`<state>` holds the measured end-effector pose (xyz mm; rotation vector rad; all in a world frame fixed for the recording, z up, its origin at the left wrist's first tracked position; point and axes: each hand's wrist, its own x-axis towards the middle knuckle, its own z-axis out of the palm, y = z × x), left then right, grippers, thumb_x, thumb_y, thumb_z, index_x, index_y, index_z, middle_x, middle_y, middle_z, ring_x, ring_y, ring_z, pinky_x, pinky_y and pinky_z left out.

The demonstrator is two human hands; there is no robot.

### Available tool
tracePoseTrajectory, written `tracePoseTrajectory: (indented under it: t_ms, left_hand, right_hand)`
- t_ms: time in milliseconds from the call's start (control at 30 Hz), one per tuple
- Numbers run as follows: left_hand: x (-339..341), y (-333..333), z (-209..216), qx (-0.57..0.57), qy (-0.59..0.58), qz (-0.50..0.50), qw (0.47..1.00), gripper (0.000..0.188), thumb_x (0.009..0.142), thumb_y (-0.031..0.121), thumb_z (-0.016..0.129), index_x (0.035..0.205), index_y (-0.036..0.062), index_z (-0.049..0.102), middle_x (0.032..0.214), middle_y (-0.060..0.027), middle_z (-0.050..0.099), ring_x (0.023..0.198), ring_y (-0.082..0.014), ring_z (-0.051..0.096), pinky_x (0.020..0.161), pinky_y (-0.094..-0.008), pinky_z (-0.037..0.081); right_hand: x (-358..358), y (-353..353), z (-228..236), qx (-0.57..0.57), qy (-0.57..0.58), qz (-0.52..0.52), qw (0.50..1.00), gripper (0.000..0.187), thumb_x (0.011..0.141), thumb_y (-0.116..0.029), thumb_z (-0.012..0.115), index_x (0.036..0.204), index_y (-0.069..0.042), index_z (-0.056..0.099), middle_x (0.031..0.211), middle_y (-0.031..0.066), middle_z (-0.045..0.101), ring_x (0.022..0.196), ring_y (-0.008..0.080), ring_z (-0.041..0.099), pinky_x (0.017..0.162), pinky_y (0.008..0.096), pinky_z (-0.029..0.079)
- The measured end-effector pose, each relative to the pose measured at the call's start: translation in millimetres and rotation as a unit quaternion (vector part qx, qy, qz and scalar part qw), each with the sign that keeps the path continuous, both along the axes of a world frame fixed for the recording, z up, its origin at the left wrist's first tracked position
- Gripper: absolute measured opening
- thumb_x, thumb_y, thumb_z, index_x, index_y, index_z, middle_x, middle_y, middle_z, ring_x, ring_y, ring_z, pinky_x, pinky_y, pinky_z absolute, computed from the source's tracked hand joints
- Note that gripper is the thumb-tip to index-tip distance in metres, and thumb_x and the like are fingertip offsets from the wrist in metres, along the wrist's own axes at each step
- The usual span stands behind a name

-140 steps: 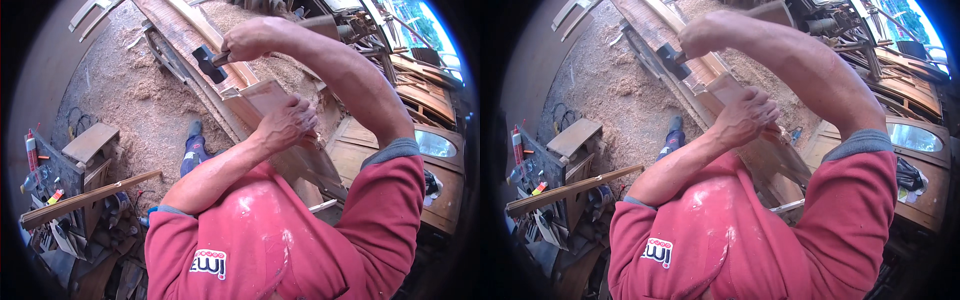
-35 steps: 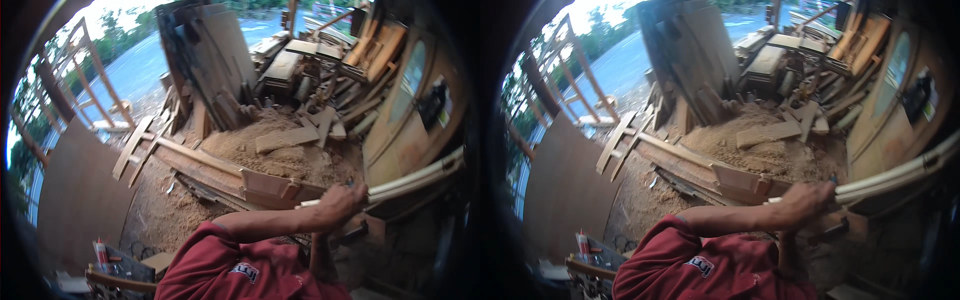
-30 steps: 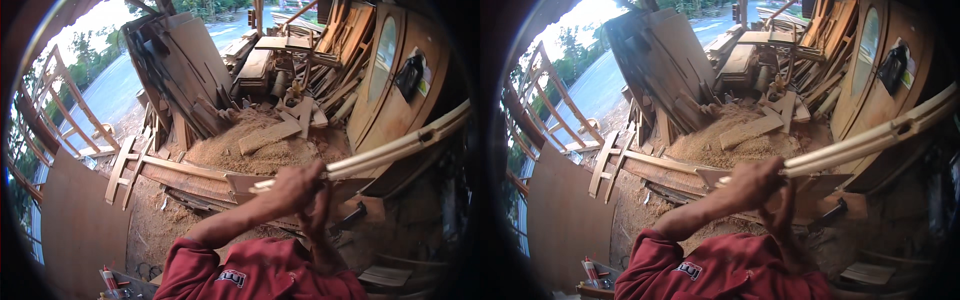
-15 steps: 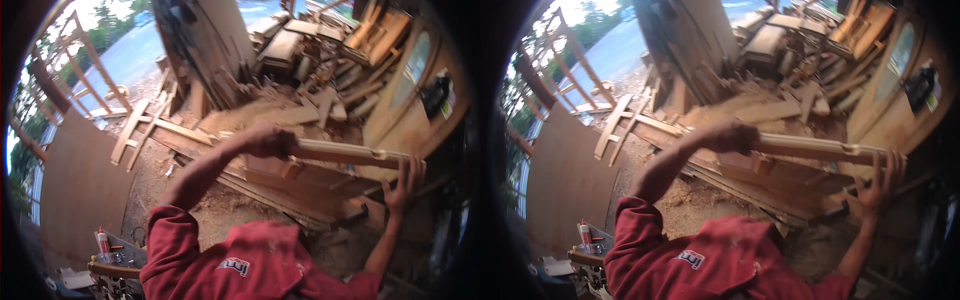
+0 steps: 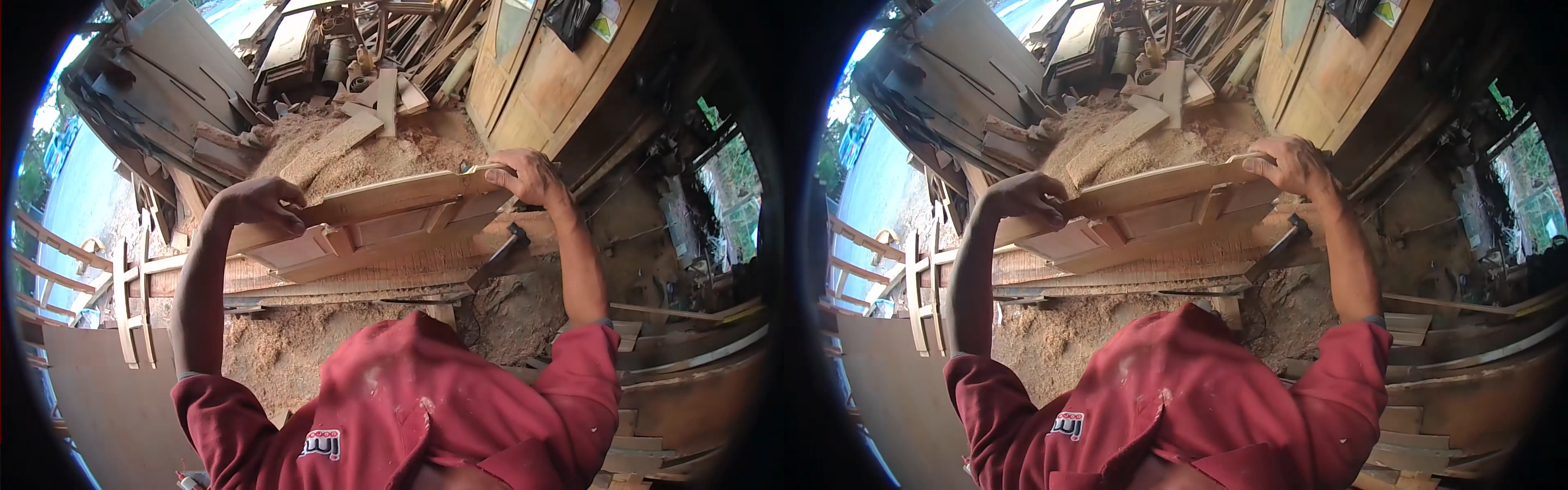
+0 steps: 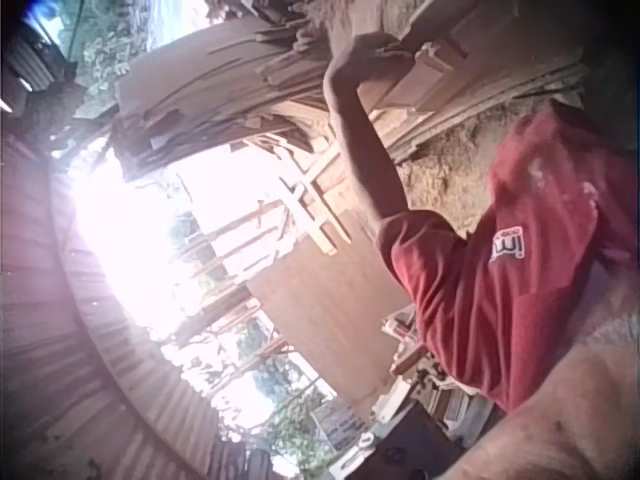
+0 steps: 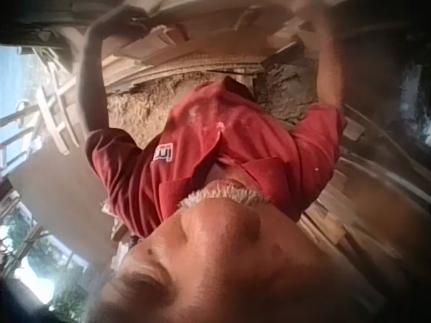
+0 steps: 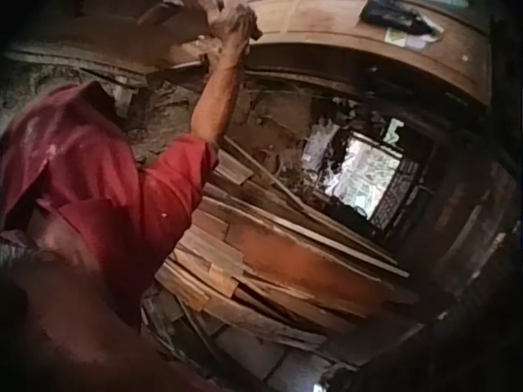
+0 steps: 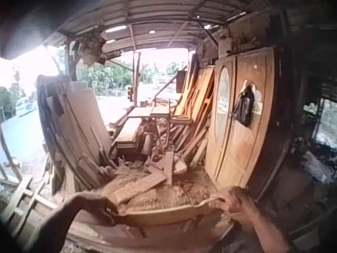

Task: The person fits a grooved wooden trim piece onto the edge of a flat wooden panel and hammers it into place using a hammer.

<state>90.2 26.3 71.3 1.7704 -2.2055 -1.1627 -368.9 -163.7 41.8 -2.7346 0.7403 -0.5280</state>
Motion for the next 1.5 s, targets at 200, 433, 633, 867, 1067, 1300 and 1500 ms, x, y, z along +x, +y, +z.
tracePoseTrajectory:
  t_ms: [200, 433, 633, 867, 1067, 1300, 1500]
  left_hand:
    - [10, 5, -17, 0.044, -0.024, 0.018, 0.999, 0.047, 0.076, 0.047, 0.084, 0.084, 0.0041, 0.068, 0.066, 0.0002, 0.053, 0.064, -0.0107, 0.048, 0.060, -0.0364, 0.038]
    - [10, 4, -16, 0.063, -0.060, 0.052, 0.995, 0.055, 0.073, 0.051, 0.084, 0.093, 0.0016, 0.070, 0.072, -0.0017, 0.058, 0.069, -0.0103, 0.052, 0.064, -0.0357, 0.042]
    - [-7, 6, -12, -0.005, -0.124, 0.079, 0.989, 0.047, 0.077, 0.044, 0.080, 0.100, 0.0044, 0.069, 0.084, -0.0121, 0.066, 0.080, -0.0272, 0.064, 0.074, -0.0419, 0.046]
    - [-14, 14, -27, -0.088, -0.113, 0.118, 0.983, 0.047, 0.076, 0.032, 0.083, 0.109, 0.0024, 0.067, 0.093, -0.0167, 0.067, 0.090, -0.0319, 0.065, 0.082, -0.0422, 0.048]
    - [-22, 21, -31, -0.090, -0.114, 0.125, 0.982, 0.044, 0.077, 0.029, 0.082, 0.108, 0.0017, 0.067, 0.090, -0.0166, 0.068, 0.085, -0.0308, 0.065, 0.080, -0.0414, 0.048]
    - [-13, 15, -25, -0.053, -0.102, 0.131, 0.985, 0.043, 0.080, 0.034, 0.077, 0.103, -0.0021, 0.067, 0.082, -0.0131, 0.062, 0.078, -0.0223, 0.059, 0.076, -0.0379, 0.046]
    - [-6, 9, -26, -0.060, -0.019, 0.115, 0.991, 0.048, 0.087, 0.042, 0.070, 0.098, -0.0046, 0.067, 0.078, -0.0085, 0.058, 0.074, -0.0176, 0.054, 0.071, -0.0362, 0.044]
  right_hand:
    - [11, -9, -15, 0.031, 0.032, -0.006, 0.999, 0.049, 0.094, -0.054, 0.062, 0.099, -0.005, 0.071, 0.093, 0.0178, 0.071, 0.091, 0.0399, 0.066, 0.079, 0.0472, 0.050]
    - [17, -23, -30, 0.019, 0.016, 0.007, 1.000, 0.046, 0.094, -0.050, 0.064, 0.101, -0.006, 0.072, 0.094, 0.0176, 0.071, 0.093, 0.0399, 0.066, 0.081, 0.0475, 0.051]
    - [18, -39, -51, -0.018, -0.020, 0.016, 1.000, 0.041, 0.091, -0.046, 0.070, 0.105, -0.008, 0.072, 0.096, 0.0153, 0.072, 0.094, 0.0365, 0.067, 0.084, 0.0469, 0.051]
    - [11, -36, -70, -0.077, -0.034, 0.030, 0.996, 0.039, 0.092, -0.038, 0.070, 0.116, -0.006, 0.067, 0.106, 0.0144, 0.067, 0.104, 0.0348, 0.062, 0.093, 0.0448, 0.047]
    - [6, -32, -81, -0.108, -0.052, 0.028, 0.992, 0.042, 0.093, -0.039, 0.070, 0.121, -0.008, 0.068, 0.107, 0.0124, 0.067, 0.105, 0.0325, 0.063, 0.095, 0.0443, 0.046]
    - [5, -28, -67, -0.095, -0.026, 0.022, 0.995, 0.042, 0.094, -0.040, 0.068, 0.117, -0.006, 0.069, 0.105, 0.0147, 0.069, 0.100, 0.0340, 0.065, 0.090, 0.0444, 0.048]
    - [4, -27, -53, -0.078, -0.008, 0.024, 0.997, 0.041, 0.094, -0.039, 0.067, 0.115, -0.004, 0.069, 0.103, 0.0172, 0.071, 0.097, 0.0366, 0.066, 0.088, 0.0446, 0.049]
